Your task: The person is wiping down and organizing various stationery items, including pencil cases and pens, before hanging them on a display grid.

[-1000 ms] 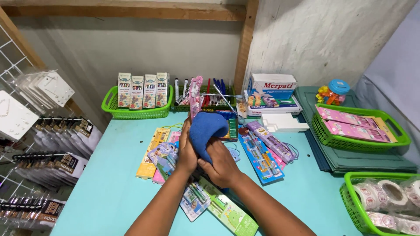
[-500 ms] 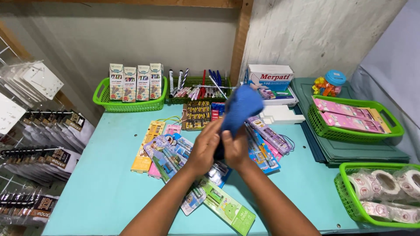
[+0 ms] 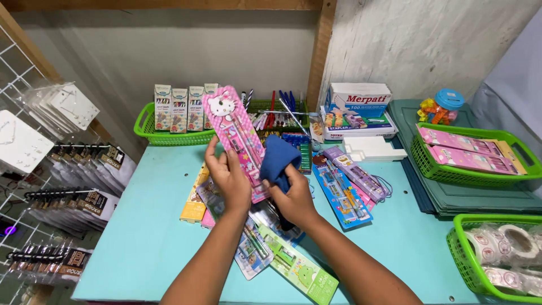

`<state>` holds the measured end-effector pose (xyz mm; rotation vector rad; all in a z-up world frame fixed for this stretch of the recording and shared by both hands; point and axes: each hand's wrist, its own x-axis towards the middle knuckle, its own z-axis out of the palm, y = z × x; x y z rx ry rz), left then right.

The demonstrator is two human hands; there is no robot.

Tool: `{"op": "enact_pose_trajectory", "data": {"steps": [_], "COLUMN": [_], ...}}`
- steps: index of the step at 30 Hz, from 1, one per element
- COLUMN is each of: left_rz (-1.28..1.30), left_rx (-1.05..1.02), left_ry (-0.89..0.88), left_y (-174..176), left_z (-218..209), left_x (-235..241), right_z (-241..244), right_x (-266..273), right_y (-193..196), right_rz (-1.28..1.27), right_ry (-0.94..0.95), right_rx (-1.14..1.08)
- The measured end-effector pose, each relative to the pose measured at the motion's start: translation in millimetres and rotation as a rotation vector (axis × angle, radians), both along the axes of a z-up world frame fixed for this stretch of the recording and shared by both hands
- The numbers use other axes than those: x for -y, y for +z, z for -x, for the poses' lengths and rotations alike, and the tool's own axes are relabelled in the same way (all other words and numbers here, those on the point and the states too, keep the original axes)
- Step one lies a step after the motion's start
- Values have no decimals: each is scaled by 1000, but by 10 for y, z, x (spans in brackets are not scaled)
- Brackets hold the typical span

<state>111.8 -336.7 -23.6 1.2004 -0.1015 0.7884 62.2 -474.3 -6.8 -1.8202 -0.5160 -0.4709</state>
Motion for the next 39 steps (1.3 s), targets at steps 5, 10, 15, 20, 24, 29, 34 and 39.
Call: {"op": "enact_pose_trajectory", "data": {"steps": [5,10,15,20,24,29,34,39], "left_rz": [-114,53,270,-118,-577,-774,-747,-357], "left_rx": [27,20,-94,-163,-1,-59,25,-14], "left_ry": [-71,-454,-976,-901,-784,-735,-663,-420], "left_y": [-55,141,-339,-587,82,377,265,235], "left_z": [36,194,66,97,506,650,516,280], "left_x": [75,127,111,328,431,379,328,158], "right_z": [8,33,50,-81,-167,-106,-93,-96], "right_x": [68,80,63,246,618,659,514,443], "right_y": [-46,-180,-254,-435,-611,-264,38,260], "right_rz": [-58,187,277,132,27,-208,-420,680], "right_ry": [-159,-210,84,17,-134,-264,20,-424], "right_rx": [110,356,240,373,410,342,442,7]}}
